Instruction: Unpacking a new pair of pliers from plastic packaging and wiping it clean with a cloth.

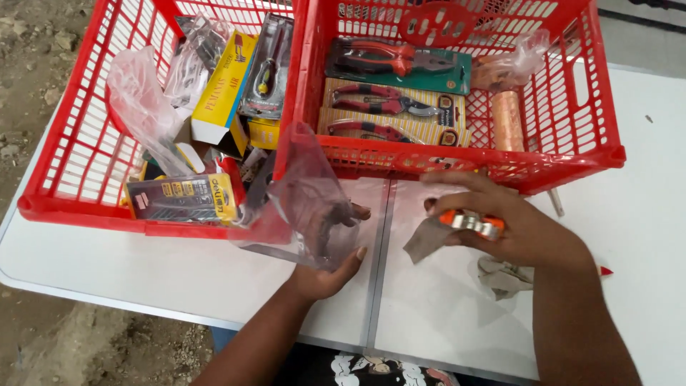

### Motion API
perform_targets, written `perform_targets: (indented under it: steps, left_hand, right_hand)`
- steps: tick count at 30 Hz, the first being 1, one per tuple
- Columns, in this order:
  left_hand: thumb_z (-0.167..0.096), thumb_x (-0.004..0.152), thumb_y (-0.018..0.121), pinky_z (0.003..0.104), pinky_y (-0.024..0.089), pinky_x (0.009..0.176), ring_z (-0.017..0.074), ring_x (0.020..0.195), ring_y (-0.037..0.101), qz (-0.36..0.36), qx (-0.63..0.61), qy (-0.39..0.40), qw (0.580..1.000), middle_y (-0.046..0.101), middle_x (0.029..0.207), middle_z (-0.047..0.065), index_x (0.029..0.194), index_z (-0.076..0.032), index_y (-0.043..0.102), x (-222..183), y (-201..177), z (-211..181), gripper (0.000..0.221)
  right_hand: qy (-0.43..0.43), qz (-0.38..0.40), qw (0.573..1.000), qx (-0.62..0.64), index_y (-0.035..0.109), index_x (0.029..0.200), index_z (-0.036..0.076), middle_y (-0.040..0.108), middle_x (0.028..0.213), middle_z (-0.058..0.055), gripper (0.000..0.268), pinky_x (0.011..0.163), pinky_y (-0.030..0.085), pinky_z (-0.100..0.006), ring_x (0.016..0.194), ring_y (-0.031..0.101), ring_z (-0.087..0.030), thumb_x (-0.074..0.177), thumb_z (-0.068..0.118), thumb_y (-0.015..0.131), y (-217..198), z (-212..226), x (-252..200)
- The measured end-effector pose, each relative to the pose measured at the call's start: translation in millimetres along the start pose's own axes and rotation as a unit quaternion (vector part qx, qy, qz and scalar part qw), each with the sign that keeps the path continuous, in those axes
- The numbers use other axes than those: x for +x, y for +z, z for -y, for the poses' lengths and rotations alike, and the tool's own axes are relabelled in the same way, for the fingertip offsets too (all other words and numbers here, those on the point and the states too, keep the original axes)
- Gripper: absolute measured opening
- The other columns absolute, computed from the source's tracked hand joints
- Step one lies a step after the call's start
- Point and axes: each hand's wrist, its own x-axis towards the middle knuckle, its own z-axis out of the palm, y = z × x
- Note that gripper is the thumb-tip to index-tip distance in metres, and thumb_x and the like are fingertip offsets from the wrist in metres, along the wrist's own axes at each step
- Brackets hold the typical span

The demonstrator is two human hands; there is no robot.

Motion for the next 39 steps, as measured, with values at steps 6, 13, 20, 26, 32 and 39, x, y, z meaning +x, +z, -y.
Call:
perform_targets:
  steps: [6,13,20,26,32,39]
  left_hand:
    - [-0.013,0.1,0.064,0.041,0.052,0.095,0.0328,0.119,0.064,0.013,-0.018,-0.008,1.0,0.058,0.127,0.018,0.138,-0.008,0.036,-8.5,-0.6,5.1,0.048]
    - [-0.023,0.095,0.067,0.038,0.052,0.093,0.0277,0.119,0.065,0.021,-0.018,-0.12,0.992,0.061,0.123,0.011,0.129,-0.009,0.051,-4.9,0.2,-0.2,0.04]
    - [-0.024,0.098,0.063,0.042,0.054,0.097,0.0312,0.118,0.065,0.033,-0.008,-0.081,0.996,0.061,0.123,0.015,0.134,-0.005,0.045,-4.3,-0.7,3.0,0.044]
    - [-0.025,0.099,0.064,0.041,0.055,0.097,0.0288,0.118,0.065,0.008,-0.03,-0.113,0.993,0.062,0.123,0.013,0.134,-0.006,0.048,-7.0,1.7,6.6,0.043]
    - [-0.015,0.092,0.071,0.046,0.054,0.095,0.0336,0.111,0.069,-0.039,-0.015,-0.111,0.993,0.068,0.118,0.021,0.124,0.003,0.054,-8.3,-0.5,16.4,0.04]
    - [-0.016,0.092,0.07,0.049,0.054,0.096,0.037,0.111,0.068,-0.04,-0.007,-0.121,0.992,0.066,0.118,0.022,0.125,0.001,0.05,-5.7,0.8,13.1,0.043]
  right_hand:
    - [0.008,-0.117,0.969,0.217,0.065,0.105,0.009,0.078,0.102,-0.009,0.022,0.081,0.065,-0.033,0.095,0.079,-0.02,0.087,0.017,0.075,13.7,11.5,-22.4]
    - [0.002,-0.169,0.747,0.643,0.066,0.096,0.008,0.045,0.065,-0.01,0.077,0.065,0.043,-0.044,0.055,0.042,-0.023,0.085,0.081,0.044,24.9,0.3,4.6]
    - [-0.088,-0.053,0.825,0.555,0.063,0.097,0.003,0.055,0.072,-0.01,0.056,0.061,0.042,-0.038,0.06,0.049,-0.02,0.109,0.055,0.045,39.1,-8.5,-1.8]
    - [0.162,-0.147,0.975,-0.045,0.074,0.112,0.012,0.076,0.089,-0.003,0.048,0.075,0.046,-0.037,0.079,0.067,-0.021,0.096,0.048,0.047,52.0,11.0,-7.6]
    - [0.095,-0.126,0.907,-0.391,0.062,0.137,0.033,0.066,0.091,-0.003,0.045,0.095,0.049,-0.046,0.084,0.071,-0.022,0.101,0.055,0.046,98.3,-18.2,11.2]
    - [-0.008,-0.124,0.864,-0.488,0.059,0.095,0.027,0.056,0.084,0.001,0.012,0.056,0.054,-0.036,0.052,0.065,-0.019,0.091,0.038,0.059,124.0,-15.6,23.6]
